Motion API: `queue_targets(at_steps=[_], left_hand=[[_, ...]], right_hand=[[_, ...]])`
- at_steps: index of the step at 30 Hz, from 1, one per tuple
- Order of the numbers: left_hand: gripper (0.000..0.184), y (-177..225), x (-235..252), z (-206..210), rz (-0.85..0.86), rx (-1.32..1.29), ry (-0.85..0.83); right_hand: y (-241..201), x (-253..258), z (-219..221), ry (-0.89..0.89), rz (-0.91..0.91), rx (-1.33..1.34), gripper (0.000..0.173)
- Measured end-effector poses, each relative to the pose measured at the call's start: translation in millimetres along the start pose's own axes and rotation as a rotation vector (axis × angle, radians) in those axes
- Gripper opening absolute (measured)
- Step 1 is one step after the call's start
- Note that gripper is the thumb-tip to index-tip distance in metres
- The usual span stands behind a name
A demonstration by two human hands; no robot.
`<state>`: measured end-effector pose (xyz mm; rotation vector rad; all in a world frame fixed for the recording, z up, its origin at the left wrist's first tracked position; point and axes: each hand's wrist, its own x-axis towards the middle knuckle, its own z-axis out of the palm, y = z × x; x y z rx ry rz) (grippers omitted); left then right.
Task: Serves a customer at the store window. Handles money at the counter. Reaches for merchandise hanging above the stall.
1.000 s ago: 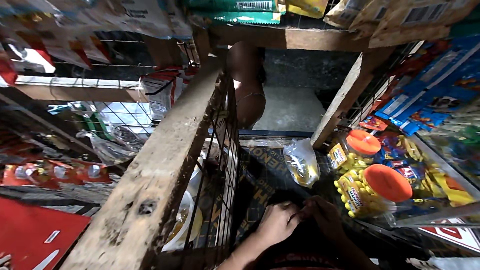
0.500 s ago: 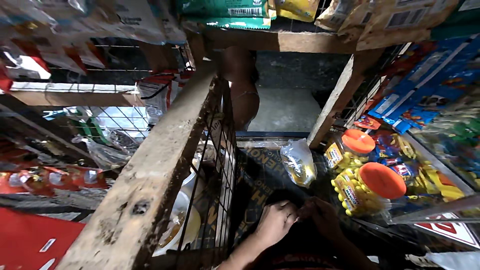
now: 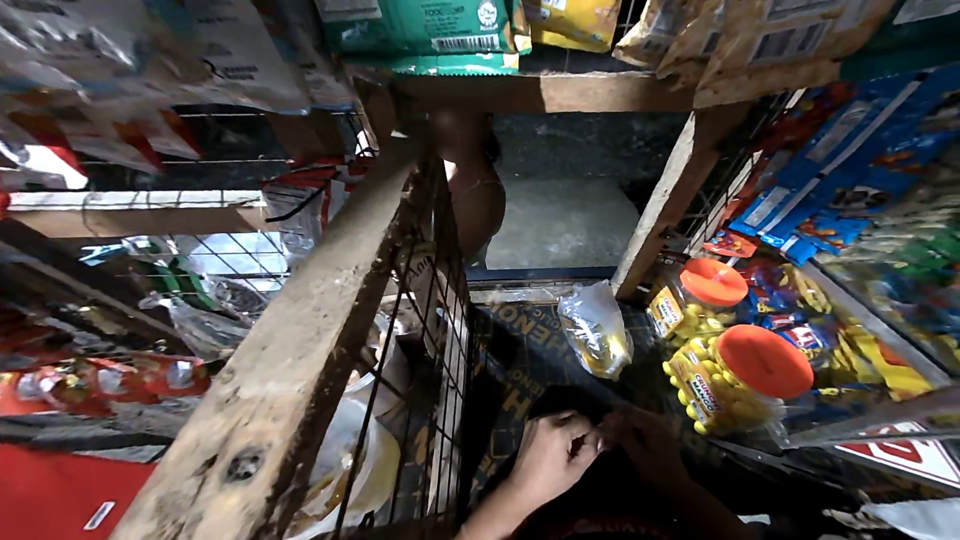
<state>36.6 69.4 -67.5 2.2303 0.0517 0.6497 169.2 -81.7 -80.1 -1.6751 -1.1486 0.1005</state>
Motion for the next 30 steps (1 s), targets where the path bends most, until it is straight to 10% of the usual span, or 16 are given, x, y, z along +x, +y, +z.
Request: queue_targets(at_steps=[6, 11, 30], left_hand=[[0.023, 2, 1, 0, -0.046, -0.059, 0.022], [0.058, 5, 3, 1, 0.003, -0.084, -0.032], [0.032, 3, 7, 3, 0.006, -0.169, 0.02]], right_hand=[[-6, 2, -4, 0.018, -0.004, -0.077, 0.038], [-14, 5, -5, 0.021, 0.014, -0.007, 0.03], [-3, 3, -2, -0.127, -0.092, 0.172, 0.051]])
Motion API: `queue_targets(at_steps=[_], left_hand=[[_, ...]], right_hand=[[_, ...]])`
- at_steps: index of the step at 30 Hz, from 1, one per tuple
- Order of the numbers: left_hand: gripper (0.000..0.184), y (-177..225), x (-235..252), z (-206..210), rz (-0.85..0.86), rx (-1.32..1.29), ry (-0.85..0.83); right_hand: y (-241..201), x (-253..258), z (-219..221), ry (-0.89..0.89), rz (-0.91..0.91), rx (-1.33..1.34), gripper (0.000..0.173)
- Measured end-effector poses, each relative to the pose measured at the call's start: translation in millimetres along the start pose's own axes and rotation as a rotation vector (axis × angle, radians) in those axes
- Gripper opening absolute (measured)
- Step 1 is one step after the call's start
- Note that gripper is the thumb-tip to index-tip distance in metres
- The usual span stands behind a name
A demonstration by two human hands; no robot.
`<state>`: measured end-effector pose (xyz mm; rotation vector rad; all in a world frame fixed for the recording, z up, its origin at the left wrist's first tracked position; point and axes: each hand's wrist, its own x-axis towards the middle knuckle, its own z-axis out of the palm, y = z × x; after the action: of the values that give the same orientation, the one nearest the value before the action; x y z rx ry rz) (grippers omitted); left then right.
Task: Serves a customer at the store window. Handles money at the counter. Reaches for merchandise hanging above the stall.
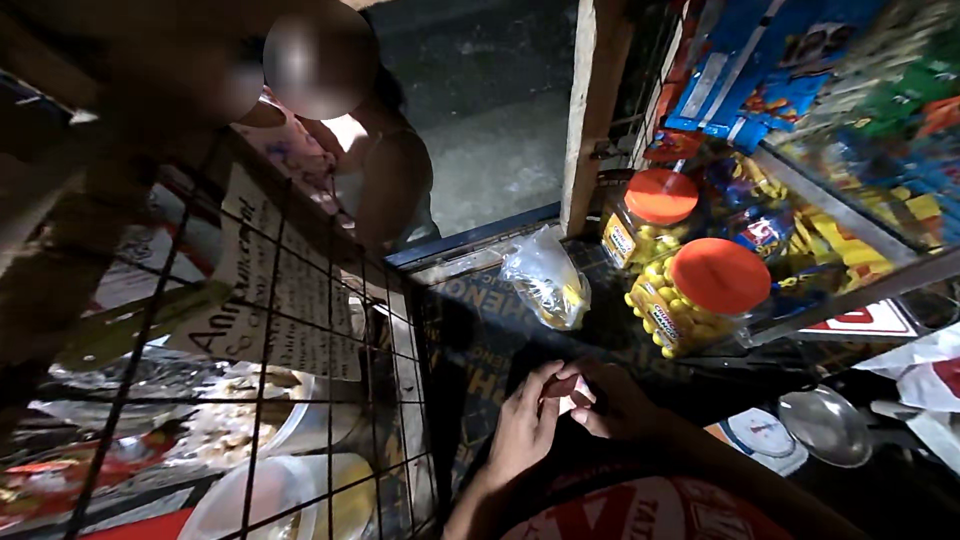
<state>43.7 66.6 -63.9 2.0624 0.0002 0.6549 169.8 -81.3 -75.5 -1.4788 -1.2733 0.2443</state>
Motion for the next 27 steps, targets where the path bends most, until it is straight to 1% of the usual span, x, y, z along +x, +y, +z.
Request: queue_targets(at_steps=[2, 5, 8, 12, 14, 16, 18, 20, 22, 25, 27], left_hand=[[0.031, 1, 0, -1, -0.016, 0.0, -0.011], [0.033, 4, 0, -3, -0.061, 0.038, -0.025], [0.032, 4, 1, -3, -0.1, 0.063, -0.017], [0.034, 5, 1, -3, -0.158, 0.091, -0.042], [0.031, 5, 0, -3, -0.185, 0.118, -0.045], [0.026, 1, 0, -1, -0.179, 0.152, -0.035], [0.027, -2, -1, -1, -0.165, 0.166, -0.041], [0.028, -3, -2, -2, -0.162, 0.139, -0.051], [0.026, -1, -2, -4, -0.181, 0.081, -0.06], [0.021, 3, 0, -7, -0.203, -0.079, -0.051], [0.02, 5, 0, -9, -0.209, -0.204, -0.04]], right_hand=[[-2, 1, 0, -0.001, 0.029, -0.057, 0.05], [-5, 4, 1, 0.038, 0.07, -0.15, 0.034], [-9, 8, 1, 0.07, 0.087, -0.172, 0.025], [-9, 8, 2, 0.12, 0.059, -0.189, 0.022], [-5, 8, 3, 0.161, 0.03, -0.2, 0.022], [-3, 8, 3, 0.193, 0.034, -0.2, 0.022], [-1, 6, 4, 0.211, 0.056, -0.196, 0.025], [-1, 4, 4, 0.221, 0.069, -0.197, 0.026], [0, 5, 3, 0.214, 0.046, -0.194, 0.023], [7, 6, 4, 0.199, -0.085, -0.169, 0.016], [10, 7, 5, 0.169, -0.177, -0.164, 0.015]])
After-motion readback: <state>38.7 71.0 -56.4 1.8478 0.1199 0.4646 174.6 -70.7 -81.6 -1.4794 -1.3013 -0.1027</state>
